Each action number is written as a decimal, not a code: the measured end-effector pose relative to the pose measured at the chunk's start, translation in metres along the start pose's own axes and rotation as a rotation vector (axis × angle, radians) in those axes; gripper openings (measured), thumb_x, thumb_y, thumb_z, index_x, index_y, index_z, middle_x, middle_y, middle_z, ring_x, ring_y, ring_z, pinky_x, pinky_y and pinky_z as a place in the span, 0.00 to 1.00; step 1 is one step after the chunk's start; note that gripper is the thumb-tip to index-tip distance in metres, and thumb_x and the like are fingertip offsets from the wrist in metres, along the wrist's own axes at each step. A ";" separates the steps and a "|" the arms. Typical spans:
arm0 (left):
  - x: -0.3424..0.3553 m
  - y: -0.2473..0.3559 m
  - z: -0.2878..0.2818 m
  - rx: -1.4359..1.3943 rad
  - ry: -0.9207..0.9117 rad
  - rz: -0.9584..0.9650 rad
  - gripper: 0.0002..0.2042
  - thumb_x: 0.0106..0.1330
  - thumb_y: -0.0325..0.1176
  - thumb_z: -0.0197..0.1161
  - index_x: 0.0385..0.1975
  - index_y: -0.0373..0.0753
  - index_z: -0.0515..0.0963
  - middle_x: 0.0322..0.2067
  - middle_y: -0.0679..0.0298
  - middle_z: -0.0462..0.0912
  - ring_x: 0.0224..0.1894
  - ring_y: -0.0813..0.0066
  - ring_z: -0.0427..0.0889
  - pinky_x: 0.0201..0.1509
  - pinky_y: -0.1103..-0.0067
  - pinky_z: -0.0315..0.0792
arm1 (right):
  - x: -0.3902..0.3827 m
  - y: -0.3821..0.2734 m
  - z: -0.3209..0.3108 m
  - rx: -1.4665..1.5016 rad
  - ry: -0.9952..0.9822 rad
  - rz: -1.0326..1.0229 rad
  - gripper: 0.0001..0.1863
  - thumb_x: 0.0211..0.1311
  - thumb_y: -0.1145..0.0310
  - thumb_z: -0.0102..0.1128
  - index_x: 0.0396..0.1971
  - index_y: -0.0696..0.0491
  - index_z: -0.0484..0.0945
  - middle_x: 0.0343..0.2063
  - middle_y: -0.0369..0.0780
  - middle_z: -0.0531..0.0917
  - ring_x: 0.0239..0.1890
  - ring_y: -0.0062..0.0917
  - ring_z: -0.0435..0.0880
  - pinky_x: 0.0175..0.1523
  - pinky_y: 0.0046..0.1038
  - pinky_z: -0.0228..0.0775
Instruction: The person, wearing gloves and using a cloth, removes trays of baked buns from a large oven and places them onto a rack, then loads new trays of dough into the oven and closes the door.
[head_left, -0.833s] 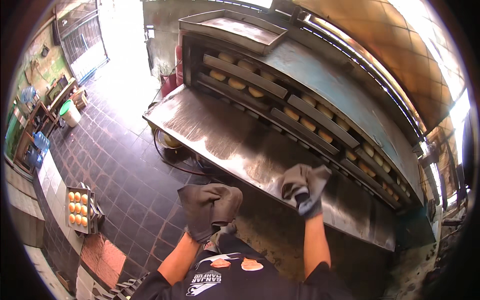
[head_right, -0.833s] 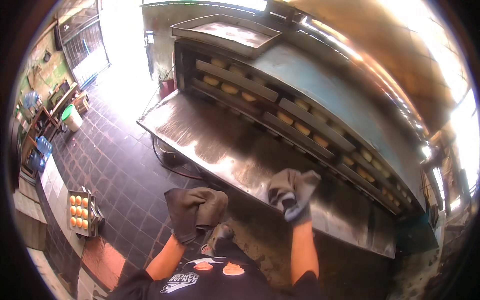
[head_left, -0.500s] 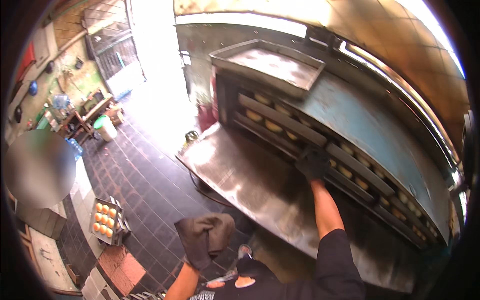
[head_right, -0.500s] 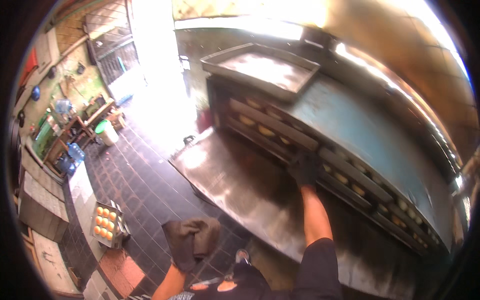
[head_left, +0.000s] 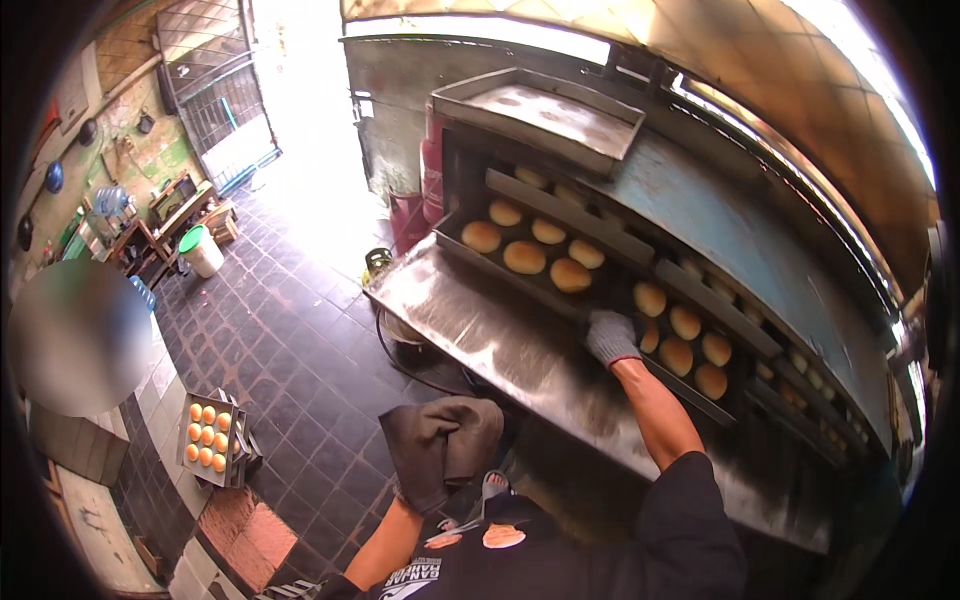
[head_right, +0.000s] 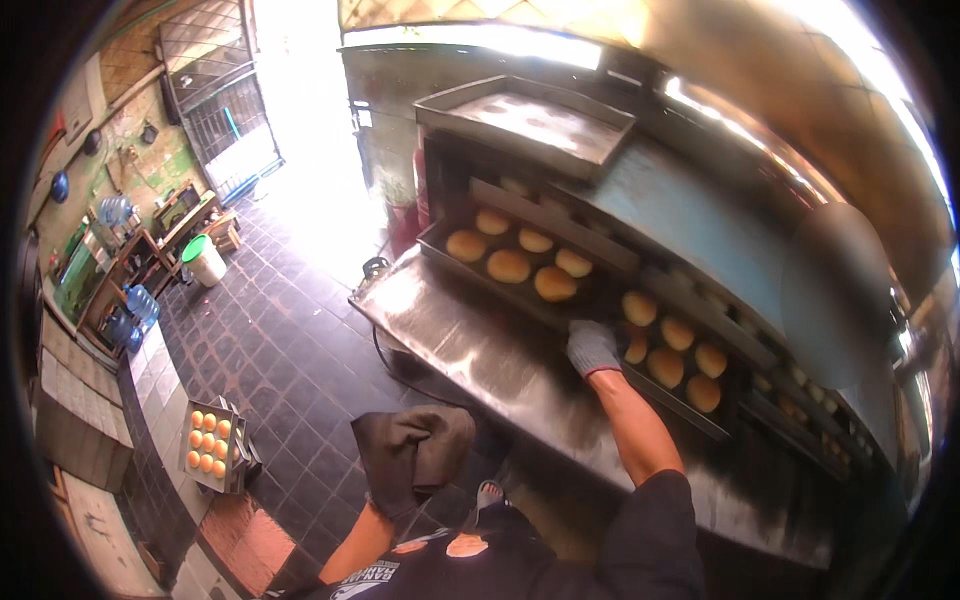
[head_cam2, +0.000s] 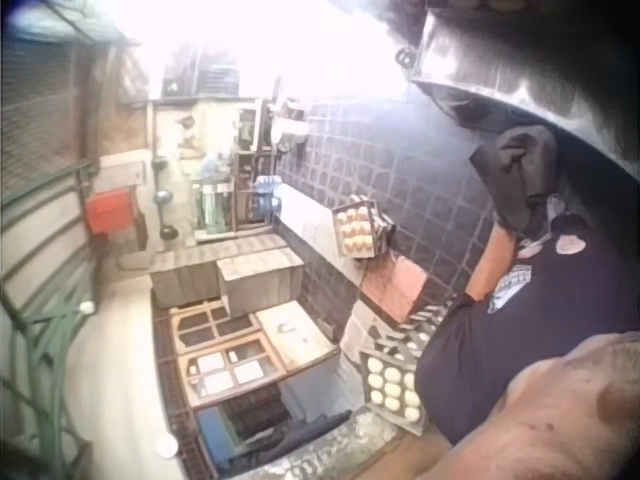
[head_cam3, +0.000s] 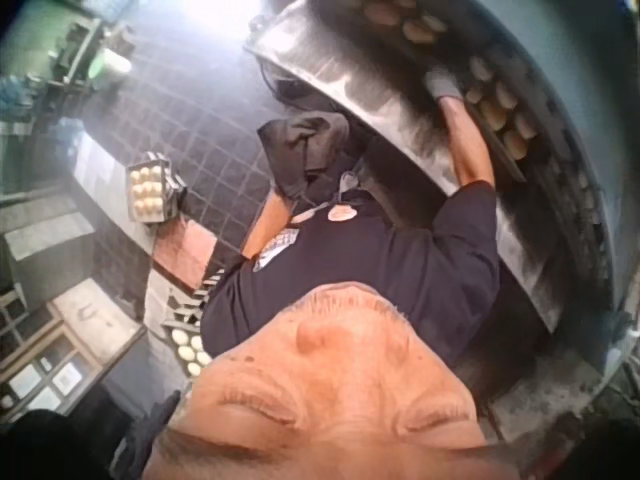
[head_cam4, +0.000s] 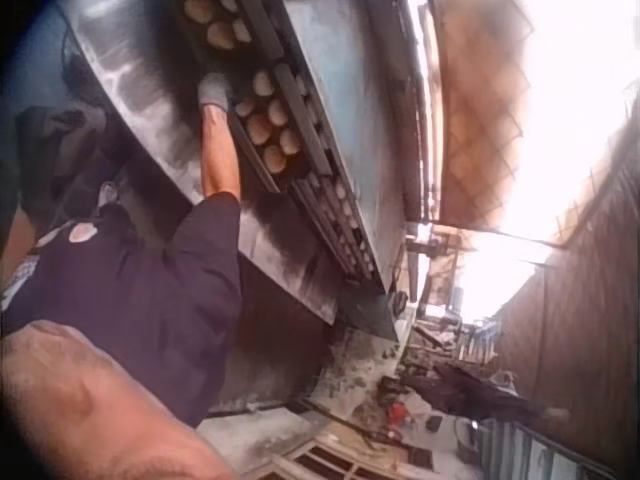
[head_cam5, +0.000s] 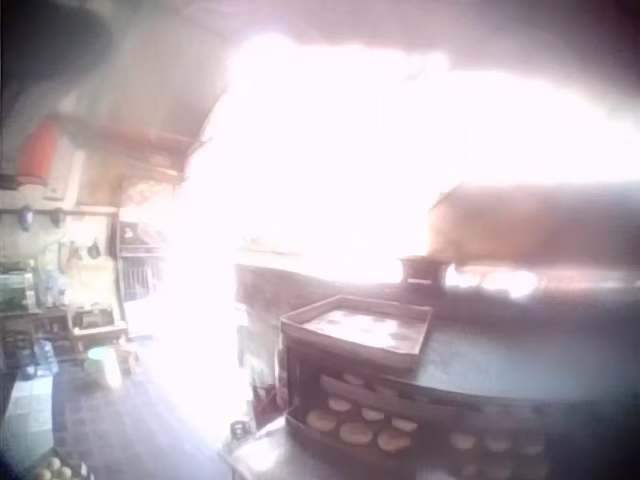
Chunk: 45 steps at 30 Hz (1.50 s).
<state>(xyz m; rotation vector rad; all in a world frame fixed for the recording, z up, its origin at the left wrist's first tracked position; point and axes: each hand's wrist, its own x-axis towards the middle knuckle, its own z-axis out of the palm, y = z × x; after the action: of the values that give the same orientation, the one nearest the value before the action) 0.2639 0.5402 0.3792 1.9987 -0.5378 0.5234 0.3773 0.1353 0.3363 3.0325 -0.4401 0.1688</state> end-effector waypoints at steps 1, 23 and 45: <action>-0.010 -0.006 -0.005 -0.016 -0.007 -0.005 0.06 0.55 0.21 0.63 0.30 0.38 0.83 0.39 0.59 0.84 0.44 0.58 0.81 0.52 0.66 0.71 | -0.017 -0.011 0.003 0.051 -0.103 -0.030 0.14 0.59 0.65 0.59 0.43 0.49 0.86 0.42 0.51 0.87 0.43 0.47 0.88 0.47 0.48 0.80; -0.204 0.143 0.094 -0.240 -0.265 0.111 0.04 0.55 0.22 0.64 0.26 0.40 0.80 0.34 0.61 0.83 0.40 0.60 0.81 0.46 0.68 0.71 | -0.345 0.259 -0.085 2.229 -0.022 0.166 0.24 0.80 0.49 0.49 0.49 0.56 0.80 0.32 0.38 0.84 0.37 0.20 0.83 0.46 0.24 0.78; -0.342 0.461 0.393 -0.469 -0.727 0.007 0.11 0.60 0.17 0.64 0.41 0.34 0.85 0.42 0.59 0.86 0.45 0.69 0.85 0.48 0.77 0.80 | -0.439 0.771 0.008 0.011 0.186 0.398 0.14 0.52 0.59 0.68 0.37 0.49 0.82 0.39 0.48 0.85 0.47 0.49 0.83 0.53 0.46 0.76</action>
<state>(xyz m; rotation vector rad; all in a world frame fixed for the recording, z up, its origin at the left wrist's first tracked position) -0.2209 0.0433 0.3328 1.6835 -1.0004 -0.3374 -0.2618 -0.4805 0.3188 2.8651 -1.0192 0.4697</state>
